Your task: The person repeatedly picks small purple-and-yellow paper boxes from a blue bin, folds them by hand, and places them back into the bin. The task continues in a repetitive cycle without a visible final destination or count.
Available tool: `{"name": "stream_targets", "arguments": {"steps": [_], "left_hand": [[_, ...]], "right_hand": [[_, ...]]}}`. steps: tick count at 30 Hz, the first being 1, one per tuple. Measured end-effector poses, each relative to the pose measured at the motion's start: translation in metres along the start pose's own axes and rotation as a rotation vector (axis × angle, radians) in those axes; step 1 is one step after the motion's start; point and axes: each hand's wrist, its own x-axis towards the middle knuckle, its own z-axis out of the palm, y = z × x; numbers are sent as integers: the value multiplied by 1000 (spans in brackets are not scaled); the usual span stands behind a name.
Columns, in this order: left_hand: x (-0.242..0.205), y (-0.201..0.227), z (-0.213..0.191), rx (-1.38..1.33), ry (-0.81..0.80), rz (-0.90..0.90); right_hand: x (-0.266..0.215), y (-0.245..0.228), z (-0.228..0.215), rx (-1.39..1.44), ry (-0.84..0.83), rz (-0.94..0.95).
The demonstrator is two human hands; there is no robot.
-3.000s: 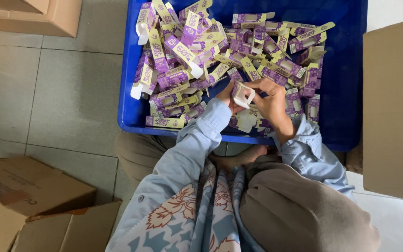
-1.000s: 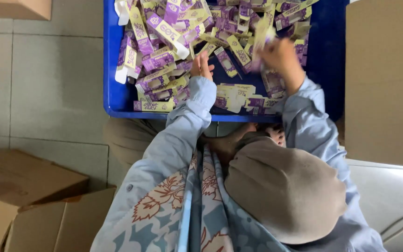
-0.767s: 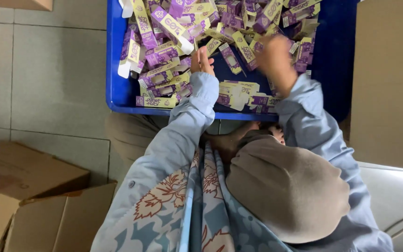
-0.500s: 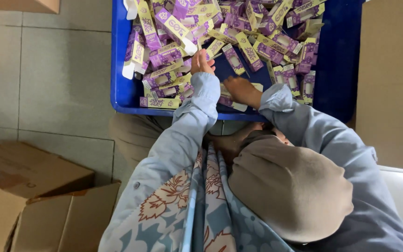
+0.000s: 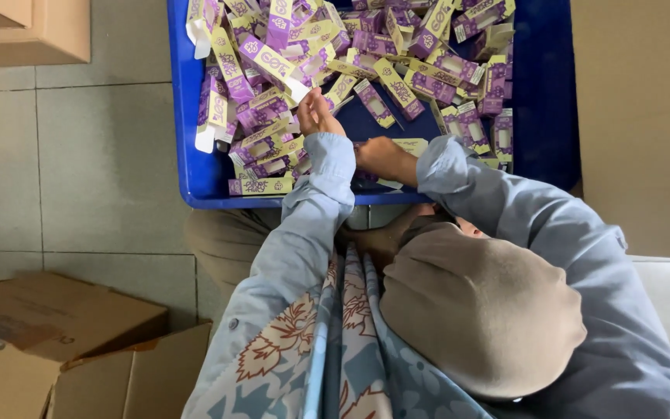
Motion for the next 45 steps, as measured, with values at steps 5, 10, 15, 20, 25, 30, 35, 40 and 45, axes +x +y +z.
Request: {"name": "stream_targets", "arguments": {"steps": [5, 10, 15, 20, 25, 30, 35, 40, 45], "left_hand": [[-19, 54, -8, 130, -40, 178], [-35, 43, -12, 158, -177, 286], [2, -50, 24, -368, -1038, -474], [0, -39, 39, -52, -714, -398], [1, 17, 17, 458, -463, -71], [-3, -44, 23, 958, -610, 292], [-18, -22, 25, 757, -527, 450], [-34, -2, 26, 766, -581, 468], [-20, -22, 23, 762, -636, 529]], "right_hand": [[5, 24, -21, 426, -279, 366], [-10, 92, -90, 1102, 254, 766], [-1, 77, -109, 1776, 226, 907], [-14, 81, -90, 1156, 225, 921], [-9, 77, -114, 941, 353, 1064], [1, 66, -116, 1320, 507, 872], [-3, 69, -81, 1280, 650, 998], [6, 66, -109, 1073, 577, 1097], [9, 64, -117, 1035, 469, 957]]}}
